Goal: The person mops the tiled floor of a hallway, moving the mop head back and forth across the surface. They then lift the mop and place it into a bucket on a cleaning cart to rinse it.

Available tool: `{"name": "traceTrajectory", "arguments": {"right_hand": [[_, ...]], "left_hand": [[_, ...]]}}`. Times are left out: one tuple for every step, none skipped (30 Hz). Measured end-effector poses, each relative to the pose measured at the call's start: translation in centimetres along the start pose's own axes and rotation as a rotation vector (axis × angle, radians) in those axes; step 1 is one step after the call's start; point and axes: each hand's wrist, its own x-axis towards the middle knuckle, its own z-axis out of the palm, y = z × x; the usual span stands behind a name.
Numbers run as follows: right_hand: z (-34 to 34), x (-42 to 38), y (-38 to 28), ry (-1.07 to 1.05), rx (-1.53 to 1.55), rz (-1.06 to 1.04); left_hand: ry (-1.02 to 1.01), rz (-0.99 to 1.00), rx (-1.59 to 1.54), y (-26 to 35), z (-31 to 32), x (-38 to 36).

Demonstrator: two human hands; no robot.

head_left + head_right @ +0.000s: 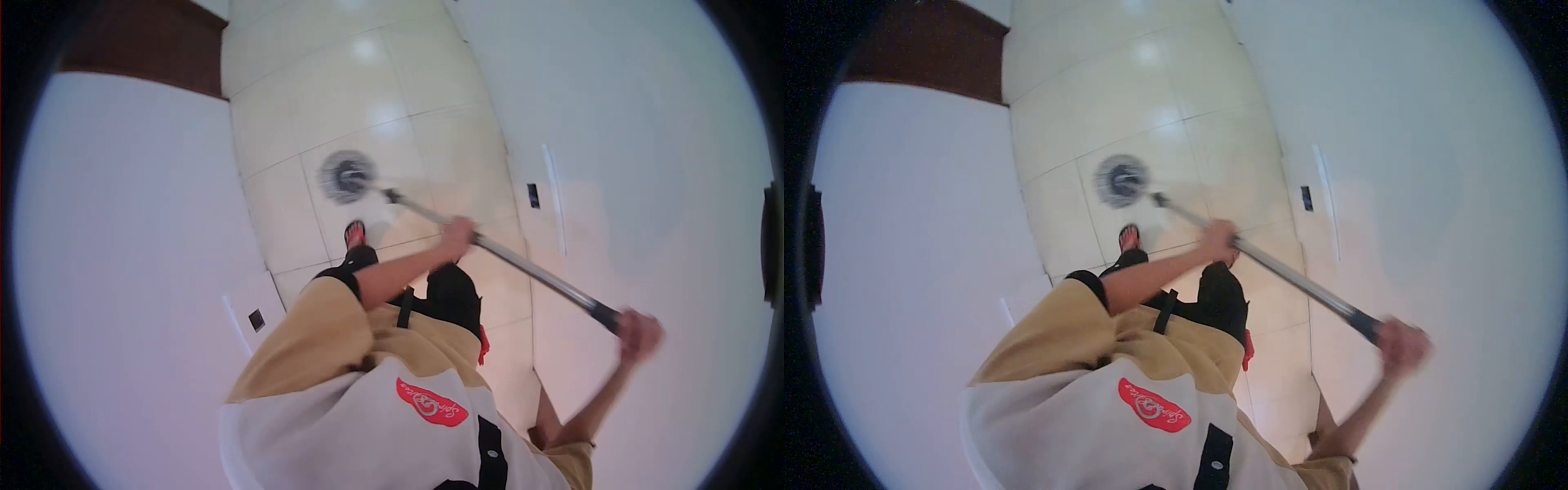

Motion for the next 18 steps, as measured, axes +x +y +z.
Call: {"name": "traceTrajectory", "arguments": {"right_hand": [[-5.3, 0.9, 1.8, 0.11, -0.098, 0.007], [-9.2, 0.0, 3.0, 0.233, 0.139, 0.172], [-12.7, 0.4, 2.6, 0.379, 0.791, 0.641], [-14.6, 1.1, 2.0, 0.386, 0.888, 0.603], [-15.6, 1.4, 1.3, 0.391, 0.987, 0.562], [-15.3, 1.3, 1.2, 0.496, 0.973, 0.648], [-14.7, 1.8, 1.0, 0.603, 0.958, 0.729], [-14.5, 2.0, 0.3, 0.701, 0.94, 0.811], [-14.6, 1.9, 0.3, 0.675, 1.036, 0.786], [-12.9, 2.4, 3.7, 0.586, 1.156, 0.73], [-12.2, 2.4, 5.1, 0.499, 1.262, 0.67], [-12.5, 2.8, 4.4, 0.449, 1.351, 0.643], [-13.0, 3.1, 2.4, 0.409, 1.439, 0.612], [-14.5, 1.8, -2.2, 0.383, 1.507, 0.545], [-13.0, 0.8, -5.1, 0.414, 1.517, 0.492], [-10.5, -0.8, -6.5, 0.435, 1.521, 0.54], [-6.8, 2.7, -13.9, 0.772, 1.046, 0.913], [-3.7, -1.5, -12.9, 0.32, 1.597, 0.545]], "left_hand": [[-0.145, 0.166, 0.01, 5.8, 1.2, 1.2], [-0.153, 0.25, -0.018, 11.7, 2.4, 1.9], [-0.168, 0.369, -0.032, 17.1, 3.2, 2.6], [-0.185, 0.431, -0.075, 20.6, 2.7, 3.2], [-0.182, 0.484, -0.143, 22.3, 4.8, 4.9], [-0.128, 0.511, -0.202, 23.5, 4.9, 5.5], [-0.145, 0.512, -0.17, 24.1, 4.0, 5.8], [-0.156, 0.524, -0.193, 23.9, 3.0, 5.2], [-0.162, 0.53, -0.217, 22.9, 1.6, 4.2], [-0.107, 0.512, -0.234, 21.9, 2.0, 6.1], [-0.056, 0.502, -0.255, 20.6, 2.4, 6.2], [0.002, 0.503, -0.292, 19.5, 2.0, 4.6], [0.028, 0.475, -0.272, 16.9, 0.6, 1.6], [0.076, 0.477, -0.258, 12.7, -0.9, -3.5], [0.101, 0.432, -0.223, 8.4, -1.7, -7.2], [0.142, 0.291, -0.237, 3.5, -1.3, -9.7], [0.157, 0.263, -0.215, -1.5, -0.9, -11.3], [0.204, 0.191, -0.181, -5.5, -3.4, -14.6]]}}
